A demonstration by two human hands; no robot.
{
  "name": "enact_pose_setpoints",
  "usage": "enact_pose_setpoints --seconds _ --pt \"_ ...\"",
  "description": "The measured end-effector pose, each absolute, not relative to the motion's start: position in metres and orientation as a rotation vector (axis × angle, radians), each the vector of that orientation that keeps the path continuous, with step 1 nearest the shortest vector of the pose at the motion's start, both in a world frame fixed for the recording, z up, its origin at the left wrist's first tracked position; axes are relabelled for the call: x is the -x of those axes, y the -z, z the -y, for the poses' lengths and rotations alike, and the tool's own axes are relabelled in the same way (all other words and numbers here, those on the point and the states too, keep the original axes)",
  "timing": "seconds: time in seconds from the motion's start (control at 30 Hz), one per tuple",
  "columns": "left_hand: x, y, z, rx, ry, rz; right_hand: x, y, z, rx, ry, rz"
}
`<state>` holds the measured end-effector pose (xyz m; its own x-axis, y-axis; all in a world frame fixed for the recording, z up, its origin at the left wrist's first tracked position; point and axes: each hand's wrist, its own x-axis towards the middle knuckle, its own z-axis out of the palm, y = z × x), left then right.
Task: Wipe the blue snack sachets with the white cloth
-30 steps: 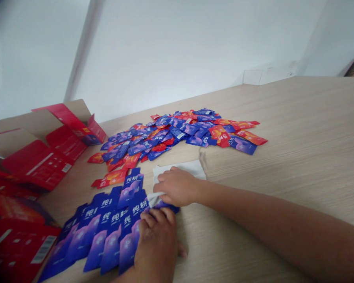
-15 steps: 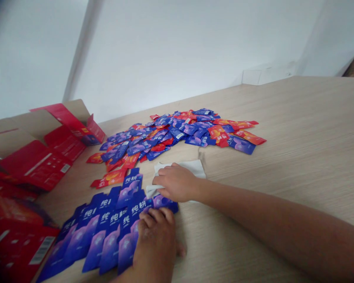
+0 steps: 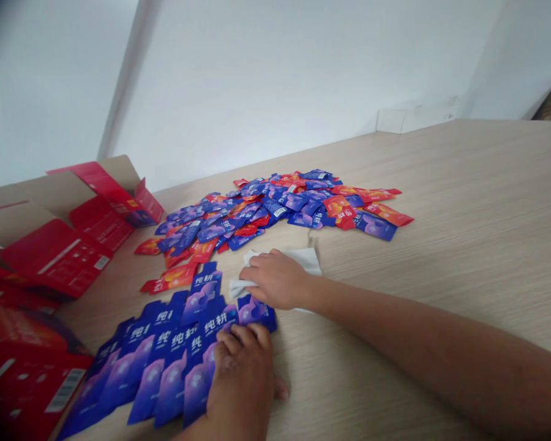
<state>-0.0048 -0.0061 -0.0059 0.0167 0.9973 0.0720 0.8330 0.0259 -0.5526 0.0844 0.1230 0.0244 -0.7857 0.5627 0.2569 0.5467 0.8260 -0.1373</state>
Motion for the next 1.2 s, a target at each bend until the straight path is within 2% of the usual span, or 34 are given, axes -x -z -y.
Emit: enact_pose_setpoints --seconds 0.13,0.43,0.67,0.9,1.2 --pt "0.004 0.004 0.006 1.830 -0.486 1.838 -0.077 -0.021 -0.116 0.690 -0.104 2.847" --pt "0.005 0.006 0.006 1.809 -0.452 1.823 -0.087 -0.023 -0.129 0.902 -0.073 2.776" --pt "0.005 0.008 0.007 1.800 -0.476 1.822 -0.079 -0.023 -0.118 0.684 -0.056 2.856" --pt "0.005 0.008 0.006 1.801 -0.445 1.824 -0.088 -0.022 -0.131 0.909 -0.097 2.801" --pt "0.005 0.008 0.007 1.803 -0.467 1.801 -0.079 -0.019 -0.120 0.691 -0.077 2.866"
